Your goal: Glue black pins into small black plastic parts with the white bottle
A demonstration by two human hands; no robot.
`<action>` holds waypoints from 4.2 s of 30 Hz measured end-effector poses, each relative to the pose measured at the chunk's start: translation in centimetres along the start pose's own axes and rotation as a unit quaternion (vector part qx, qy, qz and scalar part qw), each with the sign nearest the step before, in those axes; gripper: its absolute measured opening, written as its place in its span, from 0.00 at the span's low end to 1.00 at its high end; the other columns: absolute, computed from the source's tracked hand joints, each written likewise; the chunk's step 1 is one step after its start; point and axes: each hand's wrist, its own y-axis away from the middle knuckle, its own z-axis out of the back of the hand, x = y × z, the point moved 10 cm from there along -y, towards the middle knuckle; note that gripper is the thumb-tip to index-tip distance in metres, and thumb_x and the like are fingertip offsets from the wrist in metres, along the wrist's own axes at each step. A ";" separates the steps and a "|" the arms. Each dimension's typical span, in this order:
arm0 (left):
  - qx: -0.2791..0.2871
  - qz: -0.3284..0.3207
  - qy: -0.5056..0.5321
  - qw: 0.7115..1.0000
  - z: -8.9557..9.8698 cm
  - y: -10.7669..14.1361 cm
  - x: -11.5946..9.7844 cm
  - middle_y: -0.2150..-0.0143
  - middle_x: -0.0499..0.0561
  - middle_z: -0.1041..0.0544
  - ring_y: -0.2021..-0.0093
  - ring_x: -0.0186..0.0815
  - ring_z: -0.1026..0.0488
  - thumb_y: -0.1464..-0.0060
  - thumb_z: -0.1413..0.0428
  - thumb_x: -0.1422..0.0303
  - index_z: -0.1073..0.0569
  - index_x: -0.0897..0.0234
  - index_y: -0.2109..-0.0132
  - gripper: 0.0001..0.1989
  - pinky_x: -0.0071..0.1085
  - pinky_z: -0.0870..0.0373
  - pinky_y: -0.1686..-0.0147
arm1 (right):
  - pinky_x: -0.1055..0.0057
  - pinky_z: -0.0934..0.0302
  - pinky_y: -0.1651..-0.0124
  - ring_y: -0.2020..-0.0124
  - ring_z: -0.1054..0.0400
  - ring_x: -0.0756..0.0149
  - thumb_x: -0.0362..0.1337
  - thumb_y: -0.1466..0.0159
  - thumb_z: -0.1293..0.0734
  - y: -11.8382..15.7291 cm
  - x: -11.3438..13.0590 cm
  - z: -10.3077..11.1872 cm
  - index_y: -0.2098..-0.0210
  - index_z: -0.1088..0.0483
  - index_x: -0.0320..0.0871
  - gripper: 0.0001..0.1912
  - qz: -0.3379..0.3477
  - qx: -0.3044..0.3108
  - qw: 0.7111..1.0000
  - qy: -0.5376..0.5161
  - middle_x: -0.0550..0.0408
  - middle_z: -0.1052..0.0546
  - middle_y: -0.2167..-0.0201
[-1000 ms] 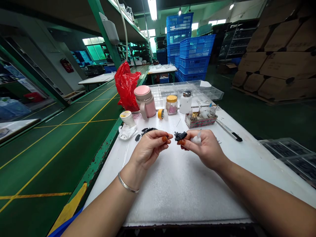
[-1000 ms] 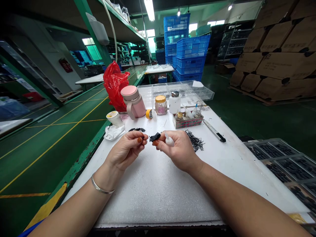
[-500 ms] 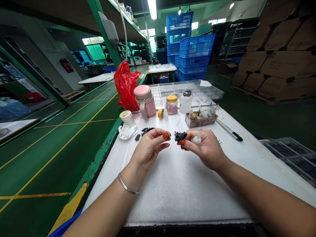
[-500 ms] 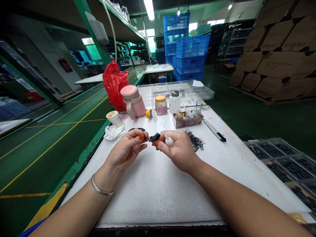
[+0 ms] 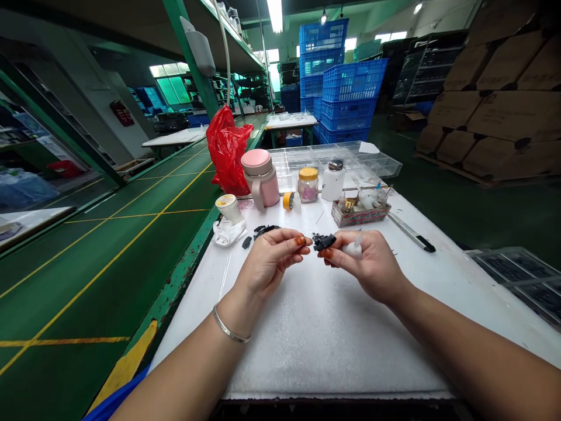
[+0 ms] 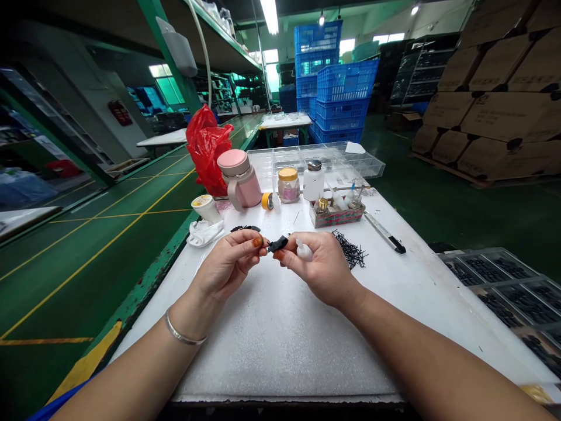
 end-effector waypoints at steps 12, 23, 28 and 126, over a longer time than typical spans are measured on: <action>0.003 0.002 0.011 1.000 -0.1 0.1 0.2 0.68 0.52 0.21 0.70 0.28 0.25 0.57 0.29 0.72 0.19 0.69 0.63 0.12 0.16 0.25 0.72 | 0.73 0.43 0.71 0.75 0.35 0.70 0.41 0.40 0.30 -0.1 0.0 0.0 0.76 0.27 0.40 0.13 0.002 -0.004 1.000 -0.007 0.56 0.26 0.78; 0.014 0.007 -0.005 1.000 -0.3 0.2 0.3 0.70 0.52 0.22 0.71 0.28 0.26 0.56 0.29 0.69 0.19 0.70 0.64 0.12 0.17 0.26 0.72 | 0.73 0.44 0.71 0.76 0.36 0.71 0.42 0.40 0.30 -0.2 0.1 0.0 0.77 0.28 0.40 0.14 0.007 -0.004 1.000 -0.006 0.57 0.27 0.79; -0.005 0.015 0.014 1.000 0.0 0.3 0.3 0.69 0.53 0.21 0.71 0.29 0.25 0.57 0.28 0.69 0.22 0.70 0.69 0.12 0.19 0.26 0.72 | 0.72 0.44 0.71 0.76 0.36 0.70 0.42 0.40 0.30 0.0 -0.1 -0.1 0.77 0.28 0.40 0.14 -0.008 0.002 1.000 -0.005 0.56 0.27 0.79; 0.023 0.017 0.017 0.999 -0.4 0.0 1.0 0.68 0.48 0.22 0.71 0.31 0.24 0.65 0.26 0.72 0.21 0.66 0.70 0.14 0.23 0.24 0.71 | 0.76 0.48 0.75 0.79 0.38 0.73 0.38 0.48 0.26 0.7 -2.6 -3.7 0.78 0.27 0.38 0.10 -0.189 0.104 0.929 -0.300 0.56 0.29 0.82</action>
